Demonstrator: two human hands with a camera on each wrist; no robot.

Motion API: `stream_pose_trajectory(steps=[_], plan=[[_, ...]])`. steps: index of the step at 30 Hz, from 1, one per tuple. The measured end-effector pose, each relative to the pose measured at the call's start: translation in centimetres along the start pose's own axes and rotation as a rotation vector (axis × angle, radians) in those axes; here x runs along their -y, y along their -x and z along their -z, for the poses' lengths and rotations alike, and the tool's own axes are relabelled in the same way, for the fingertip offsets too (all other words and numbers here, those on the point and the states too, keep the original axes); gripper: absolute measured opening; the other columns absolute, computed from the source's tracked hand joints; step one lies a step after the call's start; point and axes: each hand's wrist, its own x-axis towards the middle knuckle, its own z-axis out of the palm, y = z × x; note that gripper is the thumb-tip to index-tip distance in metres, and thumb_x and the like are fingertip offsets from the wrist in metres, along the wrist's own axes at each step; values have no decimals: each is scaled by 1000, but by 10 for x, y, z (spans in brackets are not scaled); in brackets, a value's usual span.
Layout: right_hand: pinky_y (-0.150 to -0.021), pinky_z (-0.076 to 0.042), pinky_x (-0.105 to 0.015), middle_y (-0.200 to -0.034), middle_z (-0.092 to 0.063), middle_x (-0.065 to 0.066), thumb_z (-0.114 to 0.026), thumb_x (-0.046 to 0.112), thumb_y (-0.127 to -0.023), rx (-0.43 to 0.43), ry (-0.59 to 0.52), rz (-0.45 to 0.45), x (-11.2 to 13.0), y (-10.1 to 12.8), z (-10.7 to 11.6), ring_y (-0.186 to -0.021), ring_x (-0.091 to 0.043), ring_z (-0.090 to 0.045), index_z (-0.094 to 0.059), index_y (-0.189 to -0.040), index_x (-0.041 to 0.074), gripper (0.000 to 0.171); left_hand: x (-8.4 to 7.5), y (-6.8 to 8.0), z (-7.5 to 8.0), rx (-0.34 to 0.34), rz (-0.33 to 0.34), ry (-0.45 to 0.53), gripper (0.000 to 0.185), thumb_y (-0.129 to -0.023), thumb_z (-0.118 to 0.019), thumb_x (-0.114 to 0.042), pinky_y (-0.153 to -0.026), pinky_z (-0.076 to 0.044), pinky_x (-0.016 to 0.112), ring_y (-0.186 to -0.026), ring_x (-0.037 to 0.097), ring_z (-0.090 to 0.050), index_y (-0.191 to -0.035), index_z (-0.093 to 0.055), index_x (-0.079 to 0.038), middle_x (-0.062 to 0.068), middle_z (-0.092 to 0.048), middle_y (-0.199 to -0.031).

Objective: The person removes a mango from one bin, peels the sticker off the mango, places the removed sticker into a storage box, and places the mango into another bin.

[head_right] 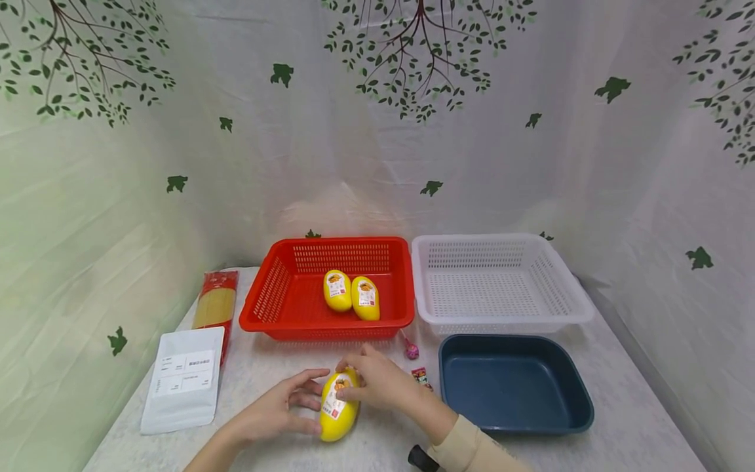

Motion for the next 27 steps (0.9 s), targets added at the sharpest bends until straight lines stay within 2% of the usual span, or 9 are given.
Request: stream_pose_trajectory(steps=[5,14,22,27], plan=[[-76,-52,-20,-102,-58,4,-84,42,-93,-12,16,9,3,1,-1,-88,-9,-59,-75,-120,26,32,-2,-1,-4,-9,7,-23,92,-83,-94,-19,-92,-63,41,-115,23,-68,-162,-46,-14,10,-66,-136],[-78,-55,-19,-106,-62,4,-87,41,-91,-25,22,-6,7,4,0,-88,-10,-61,-74,-115,25,32,-4,-3,-5,-8,53,-15,89,-82,-95,-20,-92,-63,40,-113,22,-66,-160,-50,-19,5,-70,-129],[-79,-57,-16,-112,-68,2,-83,31,-96,-28,-24,10,6,5,4,-89,-5,-62,-74,-115,22,23,-1,-6,-6,-16,40,-19,89,-81,-96,-17,-95,-63,42,-113,22,-66,-158,-52,-20,6,-66,-133],[-78,-56,-15,-112,-71,2,-83,28,-96,-31,-9,19,5,4,4,-88,-2,-62,-76,-117,19,24,-2,-6,-9,-29,45,-18,89,-81,-95,-16,-94,-62,43,-113,22,-66,-158,-51,-22,6,-65,-133]])
